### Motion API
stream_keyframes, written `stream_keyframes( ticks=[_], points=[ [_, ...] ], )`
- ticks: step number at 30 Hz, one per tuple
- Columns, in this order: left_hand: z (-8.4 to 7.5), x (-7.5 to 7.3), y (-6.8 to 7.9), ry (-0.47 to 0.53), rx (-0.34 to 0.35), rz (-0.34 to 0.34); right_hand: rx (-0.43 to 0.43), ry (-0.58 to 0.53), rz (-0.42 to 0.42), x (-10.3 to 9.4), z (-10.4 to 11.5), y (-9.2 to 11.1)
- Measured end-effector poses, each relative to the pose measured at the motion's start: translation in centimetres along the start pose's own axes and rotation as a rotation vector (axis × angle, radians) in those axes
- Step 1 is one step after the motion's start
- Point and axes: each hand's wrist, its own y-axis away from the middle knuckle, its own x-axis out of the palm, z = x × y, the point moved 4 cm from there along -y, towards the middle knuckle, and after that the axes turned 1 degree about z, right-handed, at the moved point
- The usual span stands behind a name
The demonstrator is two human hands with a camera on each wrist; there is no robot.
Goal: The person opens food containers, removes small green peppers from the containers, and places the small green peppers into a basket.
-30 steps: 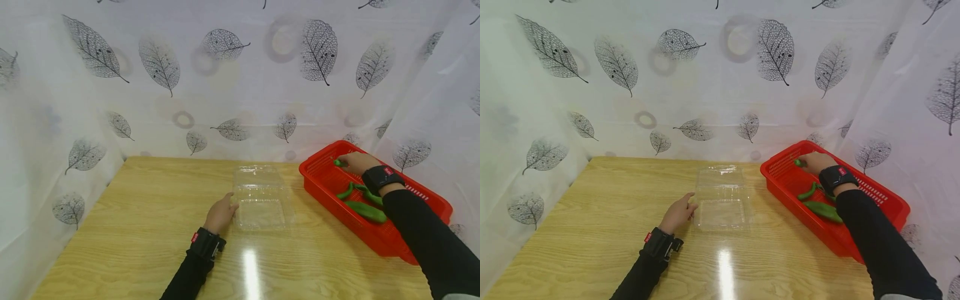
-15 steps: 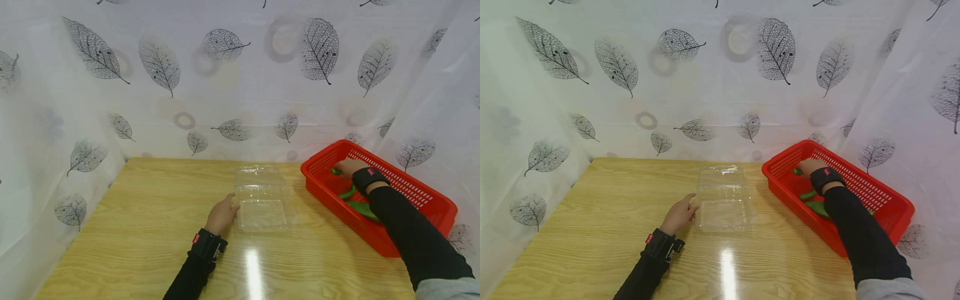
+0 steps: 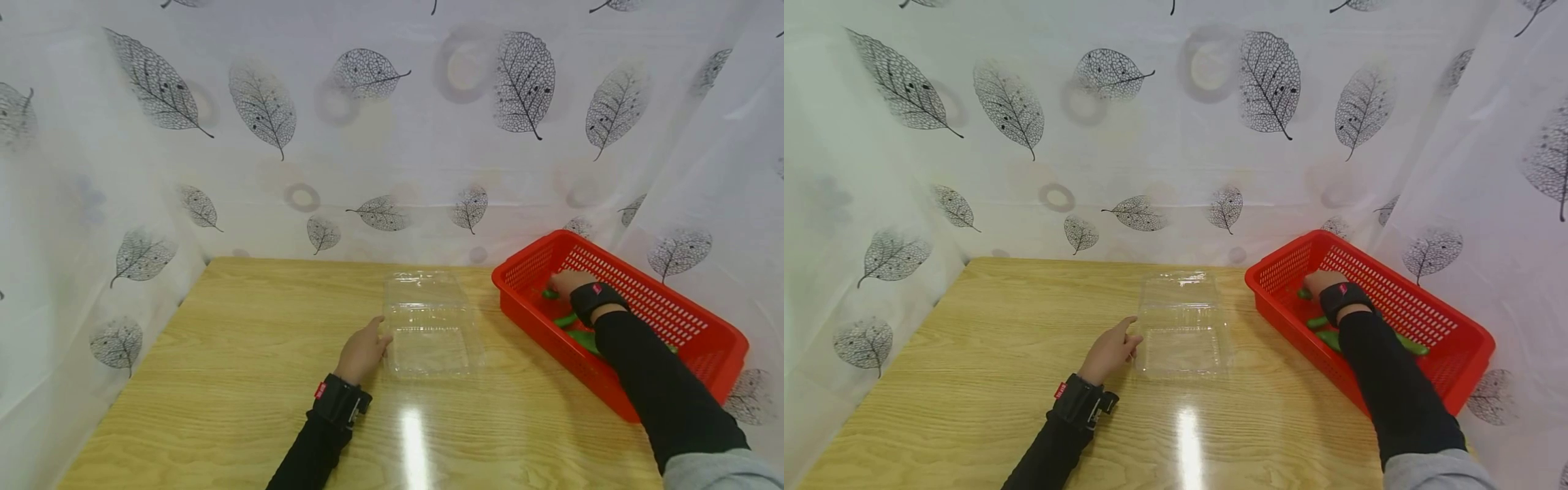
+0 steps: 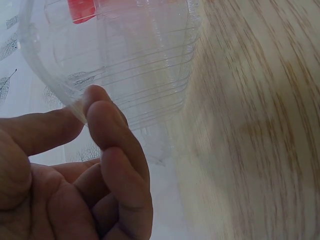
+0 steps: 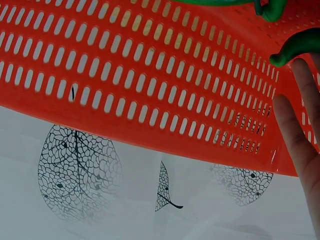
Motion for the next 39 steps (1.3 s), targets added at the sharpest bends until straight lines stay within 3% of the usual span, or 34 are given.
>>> stream_keyframes(
  ticks=[2,4,6,14,24,39],
  points=[
    [0.0,0.0,0.0,-0.002,0.000,-0.004,-0.002,0.008,0.003,0.1,0.2,0.2],
    [0.0,0.0,0.0,-0.004,-0.002,-0.005,-0.068,0.113,-0.009,0.2,0.5,0.3],
    [0.0,0.0,0.0,-0.005,-0.003,-0.003,-0.085,0.133,0.001,0.4,0.6,0.4],
    [0.0,0.0,0.0,-0.002,-0.007,0.016,0.020,-0.123,0.108,1.4,0.6,0.9],
    [0.0,0.0,0.0,-0.002,-0.016,0.010,-0.092,0.158,0.054,1.1,1.1,0.2],
    [0.0,0.1,0.0,-0.003,-0.007,0.010,-0.122,0.246,0.000,0.7,2.2,0.6]
  ],
)
